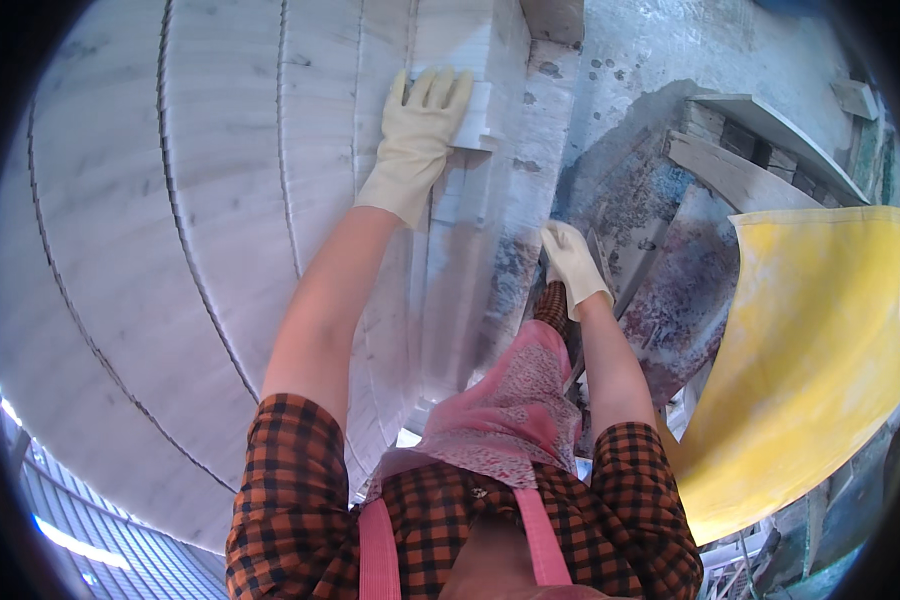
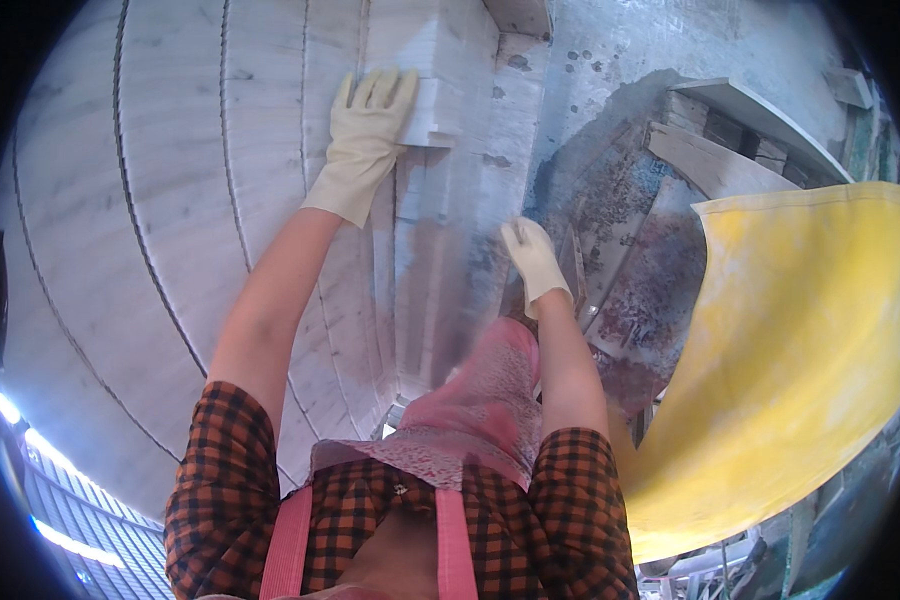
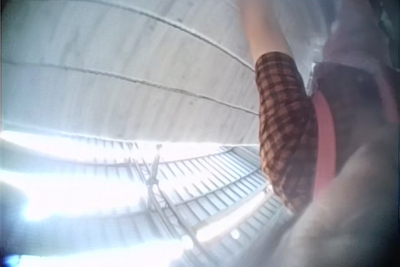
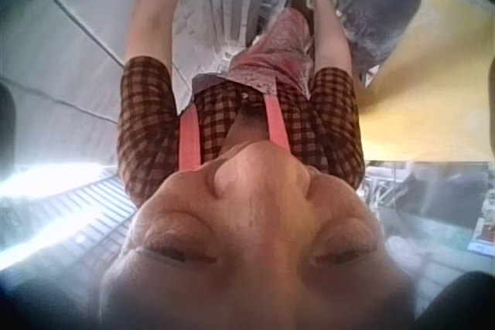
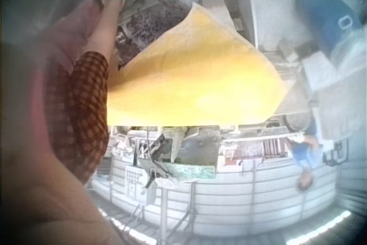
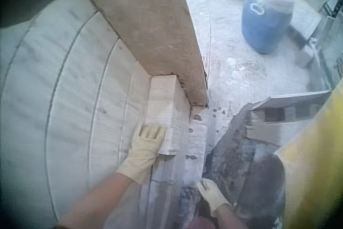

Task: The person repeatedly picks up small white rectangular blocks from a yellow tray and places them into a curved segmented rack. They handle the blocks one at a time, occasionally adjusting their position in the rack. The process continues throughout the clip.

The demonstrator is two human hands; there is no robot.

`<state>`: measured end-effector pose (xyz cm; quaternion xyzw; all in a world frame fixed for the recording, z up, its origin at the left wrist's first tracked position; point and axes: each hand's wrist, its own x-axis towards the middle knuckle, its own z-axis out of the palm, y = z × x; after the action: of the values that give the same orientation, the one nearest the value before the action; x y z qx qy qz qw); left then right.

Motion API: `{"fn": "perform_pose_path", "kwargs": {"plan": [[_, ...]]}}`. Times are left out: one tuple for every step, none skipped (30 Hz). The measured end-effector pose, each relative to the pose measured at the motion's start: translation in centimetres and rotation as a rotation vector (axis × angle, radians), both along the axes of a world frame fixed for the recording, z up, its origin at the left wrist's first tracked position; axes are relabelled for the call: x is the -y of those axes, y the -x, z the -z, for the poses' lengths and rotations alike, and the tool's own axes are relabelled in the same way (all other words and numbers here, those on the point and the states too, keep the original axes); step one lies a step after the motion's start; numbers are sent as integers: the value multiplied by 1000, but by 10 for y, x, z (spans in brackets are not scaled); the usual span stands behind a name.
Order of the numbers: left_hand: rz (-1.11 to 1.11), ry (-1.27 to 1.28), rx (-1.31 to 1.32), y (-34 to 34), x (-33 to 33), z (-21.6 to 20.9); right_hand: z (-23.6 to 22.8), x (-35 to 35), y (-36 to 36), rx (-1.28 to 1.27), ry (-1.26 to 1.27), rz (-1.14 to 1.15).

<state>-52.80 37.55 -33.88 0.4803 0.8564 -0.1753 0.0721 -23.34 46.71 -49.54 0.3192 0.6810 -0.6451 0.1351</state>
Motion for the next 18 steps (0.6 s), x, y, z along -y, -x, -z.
{"fn": "perform_pose_path", "kwargs": {"plan": [[-39,5,-15,1,-1,1,-3,-1,12,9,1,11],[-77,26,-21,0,-1,3,-6,0,28,-58,3,40],[-114,47,-31,2,-4,8,-10,-3,44,-94,5,75],[-120,15,-89,4,-6,12,-17,-7,56,-269,-228,-77],[-126,22,-115,1,-8,16,-26,-13,67,-446,-455,-231],[-96,-25,-190,-5,-8,18,-36,-14,79,-442,-355,-152],[-96,-4,-212,-11,-7,20,-44,-15,95,-476,-343,-121],[-141,-156,-157,-20,-3,20,-53,-15,109,-486,-323,-78],[-212,-241,-52,-42,8,14,-60,-13,124,-488,-307,-41],[-262,-345,18,-64,23,5,-66,-11,138,-486,-291,-9],[-317,-420,286,-83,38,-3,-71,-8,149,-479,-276,11],[-353,-518,525,-102,53,-9,-76,-5,159,-471,-271,22],[-610,-381,760,-119,67,-13,-78,-3,166,-462,-271,24],[-835,-272,973,-131,79,-12,-80,-1,171,-457,-276,23],[-1191,-521,1185,-140,89,-8,-81,1,175,-450,-284,18],[-1513,-826,1362,-145,97,-3,-81,2,178,-445,-294,10],[-1858,-1137,1498,-149,103,4,-81,2,180,-437,-306,-3],[-1907,-1234,1518,-151,107,12,-81,3,181,-439,-321,-18]]}}
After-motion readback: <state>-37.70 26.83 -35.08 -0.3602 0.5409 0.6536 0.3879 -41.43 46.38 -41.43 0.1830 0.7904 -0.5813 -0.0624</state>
